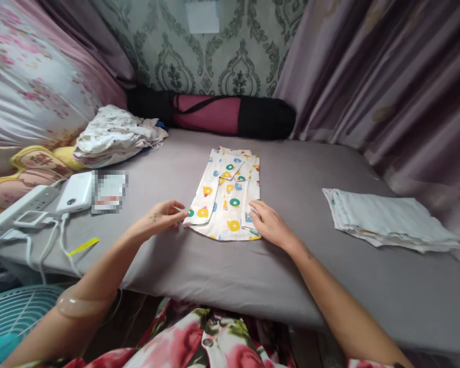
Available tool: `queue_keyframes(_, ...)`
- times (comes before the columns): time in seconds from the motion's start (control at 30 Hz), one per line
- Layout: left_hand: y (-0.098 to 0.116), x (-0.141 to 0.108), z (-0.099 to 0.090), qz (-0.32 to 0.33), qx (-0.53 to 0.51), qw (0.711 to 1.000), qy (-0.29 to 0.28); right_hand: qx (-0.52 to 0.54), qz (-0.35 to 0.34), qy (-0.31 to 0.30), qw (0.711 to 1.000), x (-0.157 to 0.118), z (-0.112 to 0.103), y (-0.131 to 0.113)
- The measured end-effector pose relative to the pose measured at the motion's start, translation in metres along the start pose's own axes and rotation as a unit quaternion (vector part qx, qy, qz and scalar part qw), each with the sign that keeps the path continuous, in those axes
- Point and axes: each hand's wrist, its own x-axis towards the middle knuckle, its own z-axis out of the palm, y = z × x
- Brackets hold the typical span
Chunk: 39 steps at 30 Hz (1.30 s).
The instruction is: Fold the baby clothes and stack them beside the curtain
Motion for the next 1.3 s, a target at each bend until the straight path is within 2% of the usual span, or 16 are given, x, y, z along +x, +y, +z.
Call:
queue_keyframes(0.1,0.002,-0.004,0.008,0.025,0.002,1.0,-0.017,-0.026,0.018,0.018,0.999,-0.023,-0.003,0.008)
queue_keyframes(0.23,0.005,-0.01,0.01,0.06,-0.03,0.995,-0.077,-0.034,0.019,0.013,0.999,-0.043,-0.007,0.004)
queue_keyframes(0.3,0.008,-0.014,0.009,0.074,-0.033,0.993,-0.084,-0.032,0.009,0.008,0.999,-0.049,-0.008,0.001)
queue_keyframes(0.43,0.013,-0.018,0.012,0.113,0.03,0.993,-0.021,-0.041,-0.015,-0.002,0.999,-0.052,-0.008,-0.002)
queue_keyframes(0.57,0.006,-0.016,0.014,0.153,0.112,0.982,0.027,-0.052,-0.028,-0.011,0.998,-0.051,-0.008,-0.004)
queue_keyframes(0.8,-0.004,-0.019,0.002,0.216,0.227,0.949,0.015,-0.057,-0.049,-0.042,0.996,-0.048,-0.018,-0.003)
queue_keyframes(0.9,0.004,-0.019,-0.004,0.233,0.242,0.942,0.017,-0.056,-0.059,-0.061,0.995,-0.043,-0.02,0.003)
queue_keyframes(1.03,0.026,-0.011,0.001,0.262,0.237,0.934,0.053,-0.089,-0.039,-0.016,0.995,-0.03,-0.008,0.005)
queue_keyframes(1.1,0.034,-0.001,0.011,0.288,0.263,0.92,0.021,-0.115,-0.047,-0.025,0.992,-0.023,0.003,-0.001)
queue_keyframes(1.17,0.036,0.01,0.023,0.299,0.313,0.901,-0.03,-0.13,-0.07,-0.063,0.987,-0.019,0.012,-0.01)
queue_keyframes(1.3,0.024,0.026,0.042,0.291,0.394,0.867,-0.093,-0.138,-0.082,-0.123,0.979,-0.016,0.019,-0.024)
